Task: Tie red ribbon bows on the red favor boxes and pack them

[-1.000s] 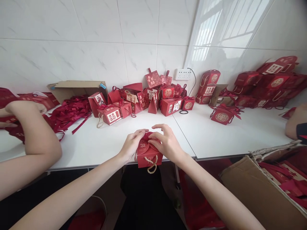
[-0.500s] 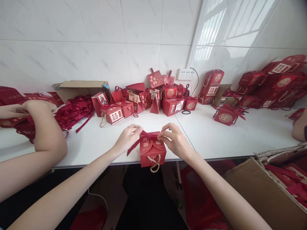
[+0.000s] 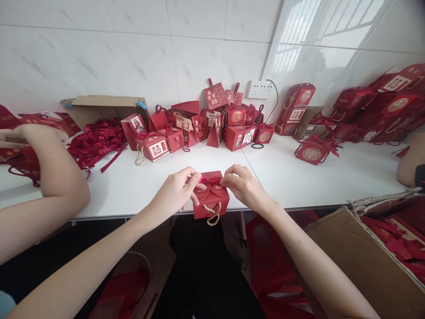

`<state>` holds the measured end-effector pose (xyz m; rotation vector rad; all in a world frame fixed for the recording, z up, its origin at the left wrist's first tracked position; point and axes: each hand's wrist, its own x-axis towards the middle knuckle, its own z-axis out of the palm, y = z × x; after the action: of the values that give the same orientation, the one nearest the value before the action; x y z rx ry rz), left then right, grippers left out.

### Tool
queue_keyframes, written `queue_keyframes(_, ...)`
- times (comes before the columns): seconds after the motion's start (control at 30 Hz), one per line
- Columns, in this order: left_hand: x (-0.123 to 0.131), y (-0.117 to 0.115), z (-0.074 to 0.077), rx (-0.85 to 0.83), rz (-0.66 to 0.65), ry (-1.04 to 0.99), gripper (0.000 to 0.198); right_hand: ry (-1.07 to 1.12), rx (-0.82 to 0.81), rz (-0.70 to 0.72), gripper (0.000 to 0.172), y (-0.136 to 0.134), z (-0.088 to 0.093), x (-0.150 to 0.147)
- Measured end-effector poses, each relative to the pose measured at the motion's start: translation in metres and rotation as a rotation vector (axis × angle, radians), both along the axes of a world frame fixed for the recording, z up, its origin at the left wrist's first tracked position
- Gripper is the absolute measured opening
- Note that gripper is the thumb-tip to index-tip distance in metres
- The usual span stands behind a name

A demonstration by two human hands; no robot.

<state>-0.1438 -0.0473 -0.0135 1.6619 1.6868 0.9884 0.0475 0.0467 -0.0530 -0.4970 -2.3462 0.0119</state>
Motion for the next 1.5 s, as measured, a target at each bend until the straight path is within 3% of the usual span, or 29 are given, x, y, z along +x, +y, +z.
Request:
queue_keyframes(0.2,-0.012,0.011,-0.009,0.191,-0.005,0.323,0.03,-0.022,-0.024,0.028,0.021,0.001,0.002,0.004)
queue_keyframes(0.3,-0.016,0.014,-0.019,0.22,-0.057,0.33,0.029,-0.029,-0.083,0.04,0.02,-0.001,0.003,0.003)
queue_keyframes(0.4,-0.019,0.015,-0.026,0.203,-0.056,0.271,0.027,0.045,-0.273,-0.027,0.012,-0.008,0.005,0.001)
queue_keyframes(0.53,-0.02,0.016,-0.029,0.219,-0.07,0.242,0.025,0.065,-0.595,-0.218,0.031,-0.02,0.008,-0.007)
queue_keyframes(0.67,-0.022,0.019,-0.031,0.248,-0.093,0.239,0.025,0.087,-0.752,-0.228,0.034,-0.023,0.009,-0.018)
queue_keyframes(0.8,-0.025,0.022,-0.034,0.244,-0.106,0.21,0.025,0.159,-0.947,-0.141,0.029,-0.013,0.006,-0.023)
queue_keyframes(1.0,-0.032,0.026,-0.04,0.26,-0.073,0.198,0.025,0.327,-1.367,0.19,0.028,0.0,-0.002,-0.016)
queue_keyframes(1.17,-0.034,0.027,-0.044,0.326,-0.078,0.202,0.024,0.438,-1.55,0.34,0.033,0.002,-0.014,-0.011)
queue_keyframes(1.3,-0.031,0.024,-0.039,0.282,-0.076,0.201,0.025,0.276,-1.433,0.282,0.036,0.012,-0.008,0.003)
queue_keyframes(1.43,-0.031,0.023,-0.032,0.205,-0.049,0.153,0.034,0.283,-1.037,0.032,0.034,0.031,0.022,0.01)
queue_keyframes(1.5,-0.033,0.024,-0.029,0.151,0.012,0.126,0.041,0.257,-0.853,-0.016,0.027,0.037,0.037,-0.001)
